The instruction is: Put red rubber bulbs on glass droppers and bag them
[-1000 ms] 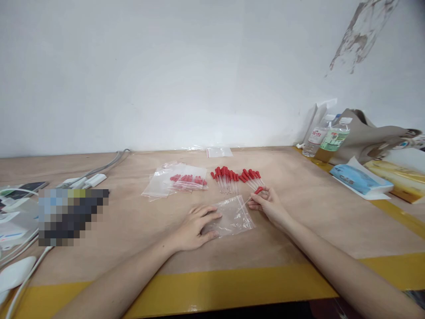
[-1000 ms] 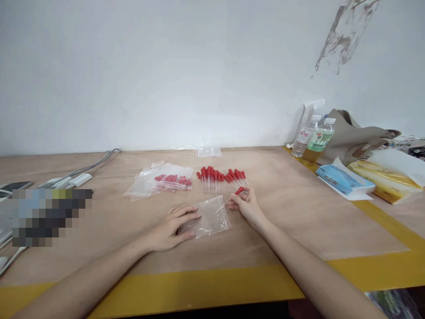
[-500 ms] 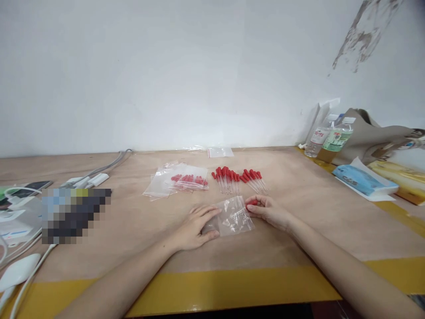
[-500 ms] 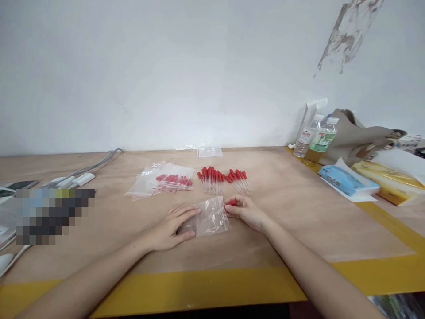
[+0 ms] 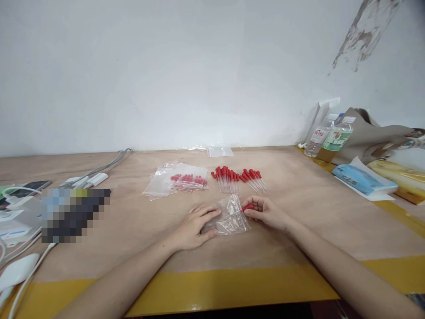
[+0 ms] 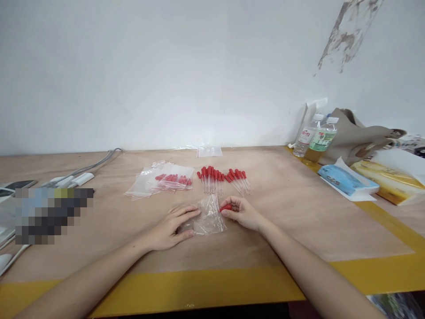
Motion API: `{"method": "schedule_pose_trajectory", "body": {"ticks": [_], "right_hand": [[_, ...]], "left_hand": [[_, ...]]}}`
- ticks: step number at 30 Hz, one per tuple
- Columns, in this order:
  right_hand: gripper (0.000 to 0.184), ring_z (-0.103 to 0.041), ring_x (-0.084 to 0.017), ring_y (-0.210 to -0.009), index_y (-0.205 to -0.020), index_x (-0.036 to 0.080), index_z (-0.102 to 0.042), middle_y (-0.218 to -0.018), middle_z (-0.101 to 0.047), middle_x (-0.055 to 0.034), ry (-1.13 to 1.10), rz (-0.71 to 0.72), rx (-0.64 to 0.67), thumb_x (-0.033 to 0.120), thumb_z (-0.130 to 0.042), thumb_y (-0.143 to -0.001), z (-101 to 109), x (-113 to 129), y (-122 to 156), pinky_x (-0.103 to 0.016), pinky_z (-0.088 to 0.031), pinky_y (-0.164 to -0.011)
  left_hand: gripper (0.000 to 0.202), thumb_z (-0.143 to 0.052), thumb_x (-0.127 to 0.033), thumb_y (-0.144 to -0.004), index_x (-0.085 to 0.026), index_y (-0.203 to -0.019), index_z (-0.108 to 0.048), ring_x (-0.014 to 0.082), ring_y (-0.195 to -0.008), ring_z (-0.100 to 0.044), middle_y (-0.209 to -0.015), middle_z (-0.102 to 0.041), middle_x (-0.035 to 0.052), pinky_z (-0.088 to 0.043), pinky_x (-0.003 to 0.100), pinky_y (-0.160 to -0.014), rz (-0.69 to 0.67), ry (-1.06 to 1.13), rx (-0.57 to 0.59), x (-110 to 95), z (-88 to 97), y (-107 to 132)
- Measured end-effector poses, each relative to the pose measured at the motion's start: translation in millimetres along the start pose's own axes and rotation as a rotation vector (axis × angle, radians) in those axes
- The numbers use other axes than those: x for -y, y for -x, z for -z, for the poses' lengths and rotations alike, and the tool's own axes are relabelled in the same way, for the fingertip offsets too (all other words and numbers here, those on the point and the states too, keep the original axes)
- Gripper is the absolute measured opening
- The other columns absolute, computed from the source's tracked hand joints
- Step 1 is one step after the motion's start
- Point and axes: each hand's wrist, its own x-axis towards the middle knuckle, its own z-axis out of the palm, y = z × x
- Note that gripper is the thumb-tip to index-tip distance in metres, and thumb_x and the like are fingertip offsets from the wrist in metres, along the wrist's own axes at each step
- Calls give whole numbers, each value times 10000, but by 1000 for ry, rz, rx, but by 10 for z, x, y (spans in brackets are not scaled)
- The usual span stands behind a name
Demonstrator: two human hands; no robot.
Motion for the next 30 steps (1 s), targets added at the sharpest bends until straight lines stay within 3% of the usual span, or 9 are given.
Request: {"method": "schedule_pose_trajectory", "body": {"ticks": [9, 18, 25, 30], "right_hand": [[384, -519, -79, -584, -752, 163, -518, -659, -563, 27, -163, -8, -128, 442, -716, -578, 13, -56, -59, -232, -426, -602], [367, -553, -93, -613, -726, 176, -505, -655, -576, 37, -213, -84, 19, 402, -739, -557, -150, -56, -5, -254, -455, -623], [369, -524, -79, -510, -716, 154, -549, -594, -591, 33, -82, -60, -98, 358, -765, -499, -25, -32, -66, -225, -430, -519], [324, -483, -64, -472, -691, 144, -588, -551, -581, 37, -7, -32, -83, 350, -758, -507, -61, -49, -71, -202, -381, -476]], "left_hand": [[506, -416, -457, -847, -287, -1318, -345, 233, -1226, -338, -1337, -390, 59, -251, 431, -1019, 5, -49, 30, 15, -9, 4], [457, -397, -431, -863, -306, -1302, -373, 254, -1250, -312, -1360, -365, 68, -253, 457, -1011, -14, -76, 29, 16, -25, 4], [456, -358, -449, -875, -315, -1310, -353, 237, -1264, -294, -1389, -331, 46, -224, 461, -1026, 12, -50, 61, 31, -11, 7], [412, -371, -450, -870, -308, -1249, -449, 219, -1207, -372, -1318, -428, 43, -261, 433, -1005, 58, -42, -31, -5, -53, -29]]}}
